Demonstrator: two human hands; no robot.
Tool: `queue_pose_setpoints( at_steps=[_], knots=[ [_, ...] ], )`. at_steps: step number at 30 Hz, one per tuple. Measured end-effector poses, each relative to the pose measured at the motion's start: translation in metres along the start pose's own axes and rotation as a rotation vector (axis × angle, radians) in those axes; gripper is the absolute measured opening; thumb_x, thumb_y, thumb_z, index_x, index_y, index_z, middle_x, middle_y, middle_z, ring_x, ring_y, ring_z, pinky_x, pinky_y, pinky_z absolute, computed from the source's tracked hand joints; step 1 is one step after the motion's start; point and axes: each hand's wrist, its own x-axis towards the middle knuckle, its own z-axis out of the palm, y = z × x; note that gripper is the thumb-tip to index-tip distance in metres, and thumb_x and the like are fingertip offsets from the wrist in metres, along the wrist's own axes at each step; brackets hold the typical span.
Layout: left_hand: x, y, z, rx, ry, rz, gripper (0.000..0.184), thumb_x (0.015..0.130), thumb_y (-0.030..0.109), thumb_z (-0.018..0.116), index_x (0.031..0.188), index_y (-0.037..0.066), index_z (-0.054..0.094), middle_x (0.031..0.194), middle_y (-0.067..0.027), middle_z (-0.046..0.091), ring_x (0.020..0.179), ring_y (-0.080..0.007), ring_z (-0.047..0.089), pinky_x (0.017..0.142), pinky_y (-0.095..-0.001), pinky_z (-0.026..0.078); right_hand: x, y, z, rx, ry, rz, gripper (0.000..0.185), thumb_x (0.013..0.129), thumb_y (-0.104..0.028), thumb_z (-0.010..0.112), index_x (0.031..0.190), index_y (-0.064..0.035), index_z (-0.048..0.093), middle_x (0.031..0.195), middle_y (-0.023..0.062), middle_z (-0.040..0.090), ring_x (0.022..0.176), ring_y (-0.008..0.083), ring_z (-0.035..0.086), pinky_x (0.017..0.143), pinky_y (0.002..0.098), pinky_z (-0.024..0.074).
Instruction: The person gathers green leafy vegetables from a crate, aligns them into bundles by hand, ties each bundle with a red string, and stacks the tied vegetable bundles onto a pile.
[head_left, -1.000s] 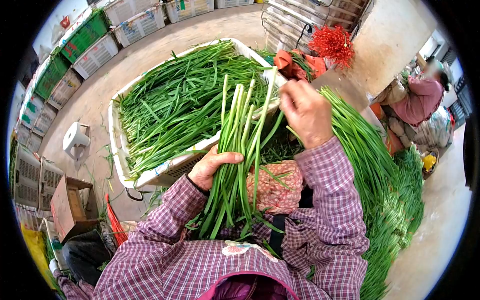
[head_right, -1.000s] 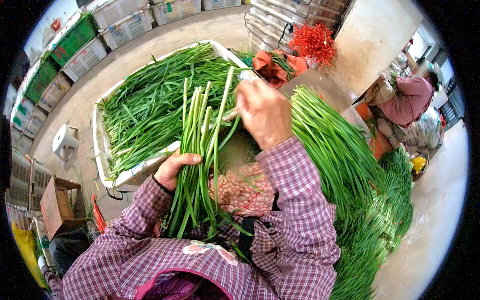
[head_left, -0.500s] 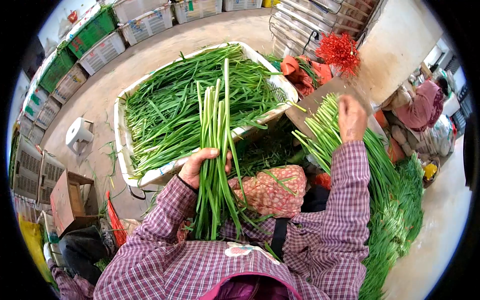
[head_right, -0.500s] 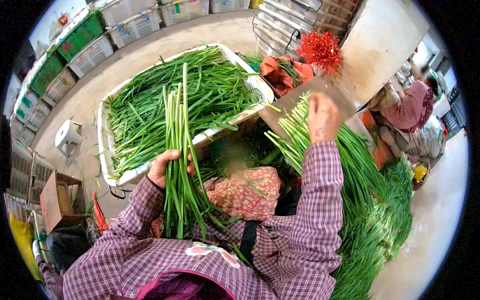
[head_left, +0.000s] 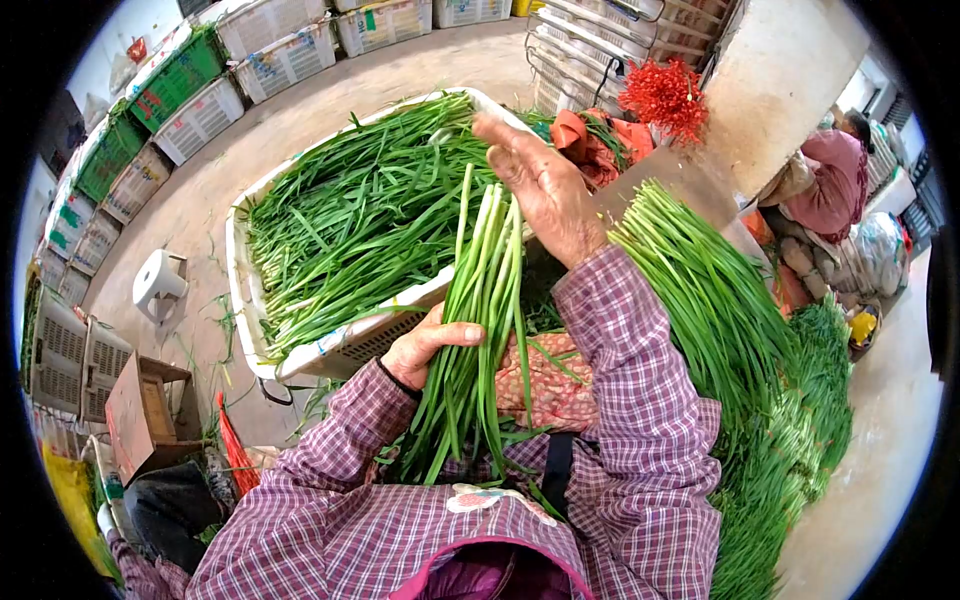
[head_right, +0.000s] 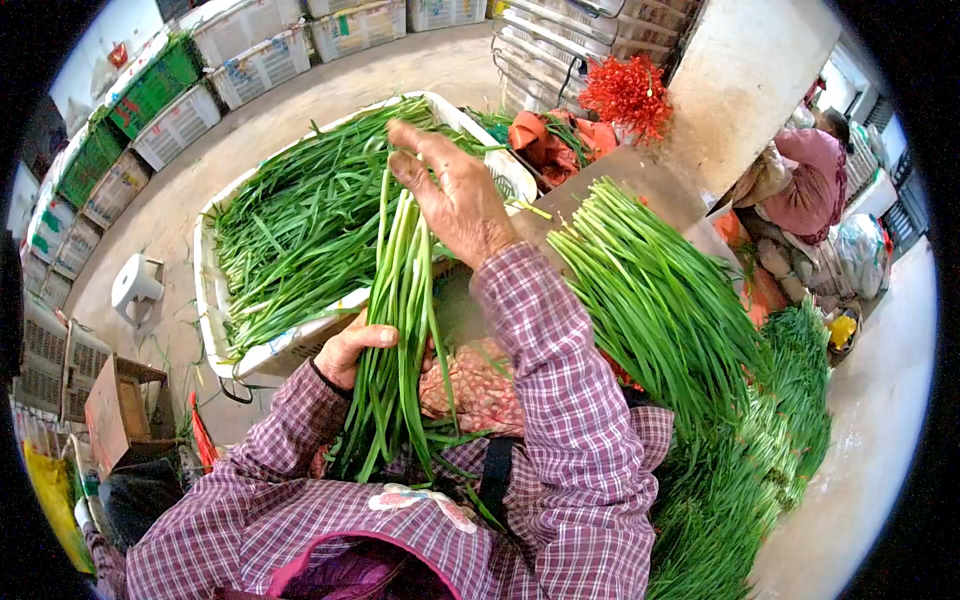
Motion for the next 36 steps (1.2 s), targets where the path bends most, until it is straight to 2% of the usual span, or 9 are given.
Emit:
queue_pose_setpoints(
  at_steps=[2, 9, 15, 21, 25, 29, 32, 34, 36],
  knots=[
    [-0.001, -0.003, -0.004, -0.075, -0.059, -0.008, 0.075, 0.073, 0.028, 0.074, 0.134, 0.001, 0.04, 0.111, -0.0181, 0.061, 0.095, -0.0266, 0.063, 0.082, -0.0385, 0.054, -0.009, -0.002, 0.007, -0.034, -0.021, -0.04, 0.04, 0.096, -0.033, 0.054, 0.122, -0.0028, 0.06, 0.116, 0.0135, 0.065, 0.102, 0.0222, 0.064, 0.088, 0.0317, 0.0503],
    [-0.002, 0.0, 0.005, -0.11, -0.119, -0.091, 0.083, 0.073, 0.03, 0.076, 0.139, 0.003, 0.035, 0.117, -0.0162, 0.058, 0.103, -0.026, 0.061, 0.091, -0.0377, 0.05, -0.028, -0.007, 0.019, 0.339, 0.038, 0.197, 0.039, 0.095, -0.032, 0.058, 0.122, -0.004, 0.06, 0.111, 0.0095, 0.066, 0.101, 0.0179, 0.062, 0.087, 0.0287, 0.048],
    [-0.008, -0.001, 0.007, -0.166, -0.128, -0.115, 0.072, 0.078, 0.022, 0.074, 0.139, 0.004, 0.038, 0.119, -0.007, 0.057, 0.107, -0.019, 0.057, 0.093, -0.0338, 0.047, -0.035, -0.002, 0.037, 0.384, 0.156, 0.282, 0.02, 0.097, -0.025, 0.055, 0.102, -0.0056, 0.057, 0.082, 0.0001, 0.059, 0.061, 0.006, 0.058, 0.054, 0.0209, 0.0462],
    [0.013, 0.003, -0.025, -0.067, -0.29, -0.07, 0.095, 0.068, 0.057, 0.077, 0.133, -0.005, 0.043, 0.126, -0.0109, 0.058, 0.109, -0.0192, 0.059, 0.097, -0.0339, 0.046, -0.041, -0.016, 0.031, 0.62, 0.158, 0.314, 0.025, 0.099, -0.029, 0.05, 0.093, -0.0056, 0.055, 0.076, 0.0001, 0.052, 0.053, 0.0061, 0.05, 0.049, 0.0221, 0.0445],
    [0.038, 0.025, -0.031, -0.124, -0.398, -0.02, 0.075, 0.073, 0.038, 0.08, 0.132, 0.006, 0.046, 0.126, -0.0099, 0.056, 0.116, -0.0246, 0.054, 0.1, -0.0451, 0.043, -0.041, -0.017, 0.032, 0.592, 0.163, 0.276, 0.027, 0.099, -0.03, 0.05, 0.093, -0.0046, 0.056, 0.07, -0.0012, 0.049, 0.051, 0.0047, 0.045, 0.048, 0.0212, 0.0411],
    [0.027, 0.052, 0.01, 0.163, -0.217, -0.126, 0.084, 0.077, 0.018, 0.076, 0.143, -0.001, 0.027, 0.144, -0.0101, 0.034, 0.133, -0.0157, 0.032, 0.11, -0.0325, 0.028, -0.039, -0.02, 0.035, 0.595, 0.176, 0.266, 0.028, 0.099, -0.03, 0.05, 0.092, -0.0037, 0.057, 0.067, -0.0017, 0.048, 0.051, 0.0044, 0.046, 0.048, 0.0214, 0.0403],
    [0.036, 0.05, 0.016, 0.228, -0.221, -0.08, 0.064, 0.08, 0.006, 0.071, 0.134, 0.0, 0.037, 0.118, -0.0146, 0.058, 0.108, -0.0207, 0.057, 0.093, -0.0336, 0.047, -0.032, -0.025, 0.03, 0.446, 0.108, 0.249, 0.029, 0.099, -0.03, 0.051, 0.091, -0.0035, 0.061, 0.071, 0.0005, 0.056, 0.054, 0.0065, 0.053, 0.05, 0.0228, 0.0434],
    [0.037, 0.064, 0.025, 0.134, -0.192, -0.134, 0.044, 0.08, 0.006, 0.07, 0.119, -0.001, 0.05, 0.085, -0.015, 0.069, 0.07, -0.0237, 0.069, 0.069, -0.0335, 0.058, -0.022, -0.02, 0.014, 0.286, 0.032, 0.198, 0.049, 0.093, -0.048, 0.053, 0.117, -0.0049, 0.054, 0.101, 0.0142, 0.06, 0.084, 0.0202, 0.063, 0.068, 0.0308, 0.0535],
    [0.033, 0.092, 0.023, 0.153, -0.16, 0.001, 0.035, 0.085, 0.011, 0.065, 0.116, 0.001, 0.052, 0.09, -0.0153, 0.068, 0.074, -0.024, 0.069, 0.072, -0.0351, 0.059, -0.014, -0.018, 0.005, 0.256, 0.035, 0.144, 0.084, 0.085, -0.069, 0.047, 0.142, -0.0078, 0.033, 0.132, 0.0254, 0.044, 0.12, 0.0346, 0.05, 0.092, 0.0428, 0.0505]
  ],
)
